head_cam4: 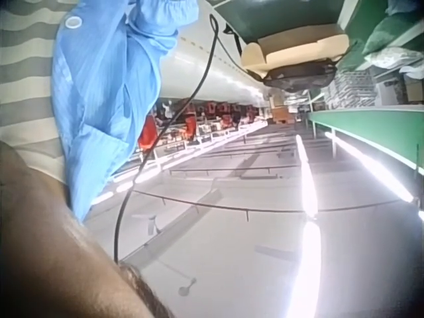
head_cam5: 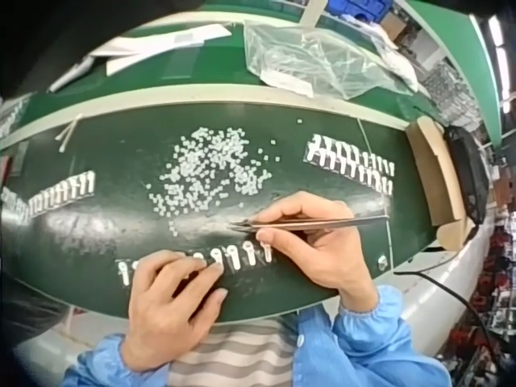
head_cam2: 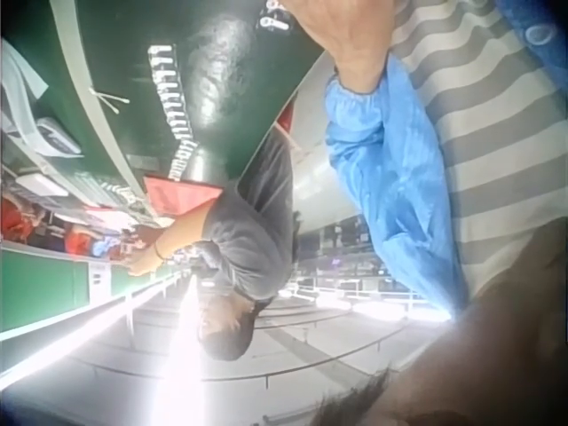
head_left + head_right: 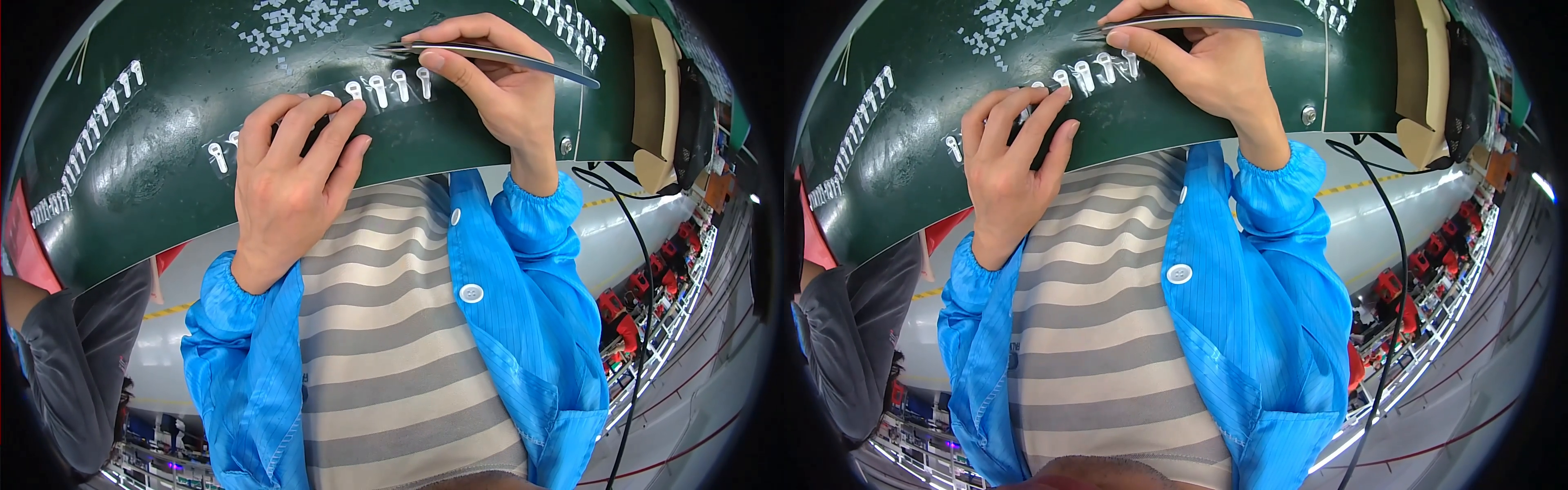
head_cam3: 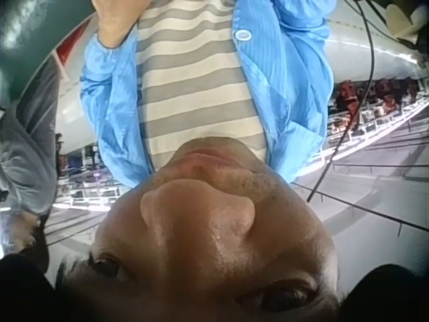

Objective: The person picks up small electronic components with tweezers and places them into a template.

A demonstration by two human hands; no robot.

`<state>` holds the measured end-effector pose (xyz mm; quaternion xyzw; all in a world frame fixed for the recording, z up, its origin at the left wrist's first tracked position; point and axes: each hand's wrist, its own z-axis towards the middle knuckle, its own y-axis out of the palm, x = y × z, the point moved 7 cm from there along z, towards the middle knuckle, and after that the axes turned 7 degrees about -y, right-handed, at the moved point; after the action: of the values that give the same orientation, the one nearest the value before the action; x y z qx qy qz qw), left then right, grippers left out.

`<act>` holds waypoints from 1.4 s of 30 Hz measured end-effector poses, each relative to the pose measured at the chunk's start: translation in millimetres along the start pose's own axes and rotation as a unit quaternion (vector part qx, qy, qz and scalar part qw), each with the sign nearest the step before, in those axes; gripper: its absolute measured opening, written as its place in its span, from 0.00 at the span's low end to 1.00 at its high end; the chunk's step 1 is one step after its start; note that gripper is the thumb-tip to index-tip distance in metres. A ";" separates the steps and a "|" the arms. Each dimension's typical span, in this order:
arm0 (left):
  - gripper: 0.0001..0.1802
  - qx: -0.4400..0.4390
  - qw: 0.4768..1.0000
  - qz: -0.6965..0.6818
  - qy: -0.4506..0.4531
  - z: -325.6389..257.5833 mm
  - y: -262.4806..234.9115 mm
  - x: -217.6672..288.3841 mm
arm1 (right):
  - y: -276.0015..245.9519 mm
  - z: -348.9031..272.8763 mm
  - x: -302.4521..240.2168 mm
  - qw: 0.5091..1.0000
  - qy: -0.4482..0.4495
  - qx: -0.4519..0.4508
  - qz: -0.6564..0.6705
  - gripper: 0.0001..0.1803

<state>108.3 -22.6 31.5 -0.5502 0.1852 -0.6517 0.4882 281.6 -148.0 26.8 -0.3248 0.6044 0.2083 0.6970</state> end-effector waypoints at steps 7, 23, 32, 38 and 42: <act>0.15 0.048 0.998 -0.036 -0.014 -6.5 -16.0 -5.4 | -0.2 0.6 11.3 0.988 -0.133 -0.064 -0.048 0.09; 0.15 0.051 0.998 -0.024 -0.020 -6.3 -10.7 -9.9 | 44.3 10.0 -32.2 0.918 -0.285 -0.252 -0.111 0.07; 0.15 0.038 0.999 -0.007 -0.014 -6.5 -7.5 -8.1 | 44.4 10.3 -31.1 0.915 -0.298 -0.255 -0.091 0.08; 0.14 0.028 0.999 0.023 -0.019 -2.2 -6.3 -5.6 | 35.1 11.9 -20.3 0.964 -0.210 -0.156 -0.053 0.08; 0.13 0.033 0.999 0.008 -0.013 -3.1 -6.1 -5.7 | 42.4 13.5 -24.9 0.969 -0.200 -0.114 -0.085 0.09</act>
<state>102.4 -15.9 32.3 -0.5409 0.1618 -0.6461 0.5136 257.6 -106.2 43.4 -0.4041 0.3952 0.2764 0.7773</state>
